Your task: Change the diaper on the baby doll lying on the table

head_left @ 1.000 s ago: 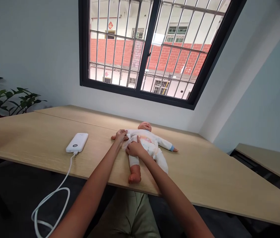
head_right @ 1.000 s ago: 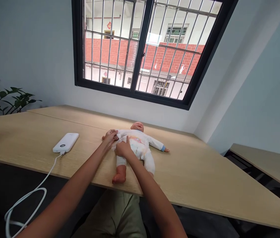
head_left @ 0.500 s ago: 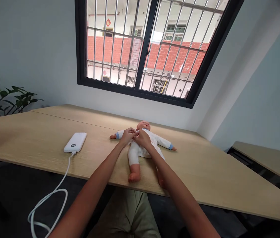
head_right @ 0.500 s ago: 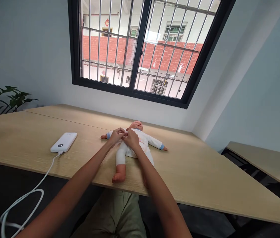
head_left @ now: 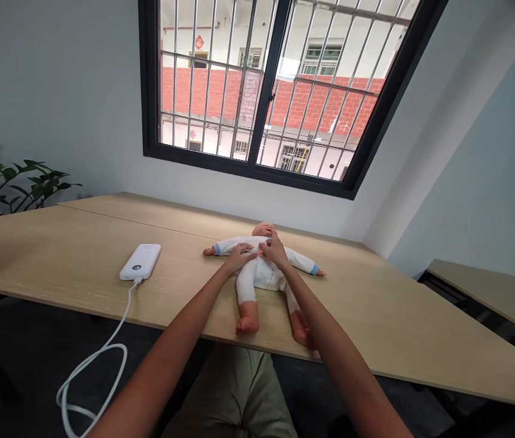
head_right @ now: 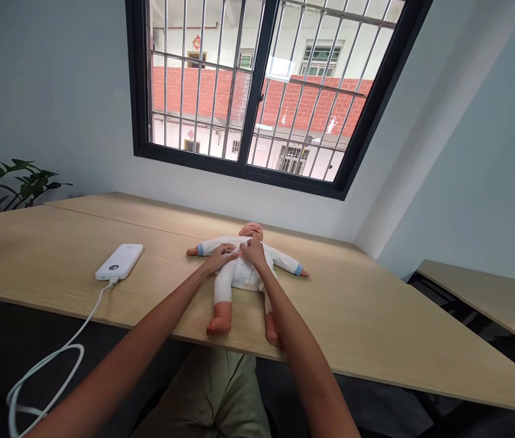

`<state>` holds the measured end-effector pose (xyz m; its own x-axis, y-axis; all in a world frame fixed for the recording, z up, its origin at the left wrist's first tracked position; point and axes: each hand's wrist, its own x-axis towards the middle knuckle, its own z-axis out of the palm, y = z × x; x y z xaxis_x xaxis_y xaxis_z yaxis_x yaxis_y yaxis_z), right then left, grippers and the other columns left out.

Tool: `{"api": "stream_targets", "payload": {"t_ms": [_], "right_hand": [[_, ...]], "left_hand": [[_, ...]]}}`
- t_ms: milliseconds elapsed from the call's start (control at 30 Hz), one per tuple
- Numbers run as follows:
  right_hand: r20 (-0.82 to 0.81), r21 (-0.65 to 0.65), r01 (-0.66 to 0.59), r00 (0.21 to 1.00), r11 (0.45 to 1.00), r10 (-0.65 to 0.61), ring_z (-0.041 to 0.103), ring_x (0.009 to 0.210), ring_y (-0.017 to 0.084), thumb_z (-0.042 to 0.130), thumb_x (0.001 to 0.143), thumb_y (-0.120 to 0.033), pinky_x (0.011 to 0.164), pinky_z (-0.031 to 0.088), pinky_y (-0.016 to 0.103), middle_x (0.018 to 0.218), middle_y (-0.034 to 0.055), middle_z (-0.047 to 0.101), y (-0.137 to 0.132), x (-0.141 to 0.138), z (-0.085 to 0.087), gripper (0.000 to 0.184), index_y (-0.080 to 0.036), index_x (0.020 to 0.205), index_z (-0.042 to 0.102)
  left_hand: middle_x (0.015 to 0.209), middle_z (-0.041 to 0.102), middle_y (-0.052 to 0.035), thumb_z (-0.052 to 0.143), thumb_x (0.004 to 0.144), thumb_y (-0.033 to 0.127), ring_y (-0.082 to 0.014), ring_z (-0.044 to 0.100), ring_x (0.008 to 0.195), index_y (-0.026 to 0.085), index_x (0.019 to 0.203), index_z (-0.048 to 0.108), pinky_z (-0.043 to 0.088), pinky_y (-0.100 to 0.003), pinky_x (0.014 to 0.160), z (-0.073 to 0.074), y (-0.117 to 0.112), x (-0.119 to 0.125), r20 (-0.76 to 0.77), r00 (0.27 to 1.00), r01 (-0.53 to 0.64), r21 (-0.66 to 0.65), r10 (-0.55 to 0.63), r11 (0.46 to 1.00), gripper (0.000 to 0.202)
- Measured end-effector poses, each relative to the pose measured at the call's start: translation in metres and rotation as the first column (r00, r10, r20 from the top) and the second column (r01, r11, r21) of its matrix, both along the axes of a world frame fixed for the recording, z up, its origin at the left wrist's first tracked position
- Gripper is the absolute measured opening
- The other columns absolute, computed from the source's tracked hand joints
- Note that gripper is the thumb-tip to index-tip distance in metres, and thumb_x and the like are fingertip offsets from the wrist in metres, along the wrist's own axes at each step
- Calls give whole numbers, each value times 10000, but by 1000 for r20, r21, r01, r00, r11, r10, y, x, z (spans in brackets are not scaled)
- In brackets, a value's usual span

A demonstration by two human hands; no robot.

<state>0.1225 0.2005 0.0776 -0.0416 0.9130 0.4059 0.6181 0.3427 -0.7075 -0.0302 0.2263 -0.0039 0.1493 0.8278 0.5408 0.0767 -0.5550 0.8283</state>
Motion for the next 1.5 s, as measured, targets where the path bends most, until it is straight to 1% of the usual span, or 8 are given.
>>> {"api": "stream_targets", "payload": {"t_ms": [167, 400, 600, 800, 900, 1100, 1333, 1500], "right_hand": [[189, -34, 65, 980, 997, -58, 515, 649, 174, 503, 702, -158, 616, 345, 269, 665, -47, 500, -7, 8, 5, 411, -171, 1110, 455], [73, -109, 78, 995, 991, -71, 522, 625, 170, 570, 632, -189, 573, 358, 251, 640, -66, 502, -2, 19, -12, 394, -205, 977, 379], [27, 46, 103, 994, 994, -105, 480, 600, 154, 579, 543, -181, 535, 332, 239, 674, -80, 443, 1, 31, -12, 467, -227, 946, 348], [-67, 112, 301, 953, 947, -295, 500, 647, 172, 520, 644, -233, 613, 348, 264, 660, -55, 451, 0, 76, 1, 294, -209, 914, 407], [-165, 65, 411, 903, 909, -396, 512, 671, 172, 524, 679, -244, 637, 364, 269, 672, -36, 479, -3, 94, -9, 191, -209, 845, 437], [-201, 12, 487, 857, 874, -474, 455, 606, 127, 555, 822, -300, 594, 370, 261, 661, -21, 497, -9, 90, -46, 176, -180, 712, 490], [-157, -15, 441, 885, 897, -438, 405, 555, 83, 561, 902, -415, 563, 362, 227, 663, -40, 476, -15, 84, -54, 317, -153, 727, 520], [-127, -26, 427, 895, 904, -427, 375, 543, 84, 568, 892, -394, 551, 328, 227, 620, -46, 457, -21, 85, -55, 331, -158, 670, 503]], "left_hand": [[1155, 644, -89, 684, 754, 230, -230, 541, 1173, 188, 1004, 707, 387, -368, 1068, -2, -1, -2, -55, 998, -32, 21, 33, 999, 255], [1214, 622, -81, 648, 785, 212, -243, 521, 1198, 206, 1115, 694, 378, -386, 1081, 5, -10, -3, -113, 994, -10, 19, 12, 1000, 333], [1295, 553, -92, 600, 816, 206, -256, 424, 1303, 224, 1042, 747, 323, -407, 1125, 9, -12, -3, -240, 971, 2, 44, 9, 999, 270], [1350, 528, -90, 367, 929, 242, -239, 445, 1288, 190, 1035, 747, 326, -402, 1131, 19, -16, 1, -228, 972, -65, -40, 54, 997, 398], [1393, 506, -78, 273, 963, 277, -216, 472, 1269, 183, 1109, 709, 365, -367, 1108, 28, -22, 6, -204, 974, -104, 2, 102, 995, 469], [1443, 496, -8, 371, 948, 332, -254, 338, 1401, 305, 1154, 684, 203, -498, 1168, 30, -28, 10, -554, 831, -21, 69, 56, 997, 376], [1440, 505, -8, 440, 935, 338, -252, 316, 1413, 301, 1099, 714, 207, -490, 1167, 25, -31, 7, -525, 849, -16, 81, 57, 997, 322], [1297, 618, -52, 498, 903, 305, -243, 492, 1266, 259, 1086, 719, 342, -447, 1105, 30, -38, 10, -459, 882, -5, 223, 109, 975, 291]]}}
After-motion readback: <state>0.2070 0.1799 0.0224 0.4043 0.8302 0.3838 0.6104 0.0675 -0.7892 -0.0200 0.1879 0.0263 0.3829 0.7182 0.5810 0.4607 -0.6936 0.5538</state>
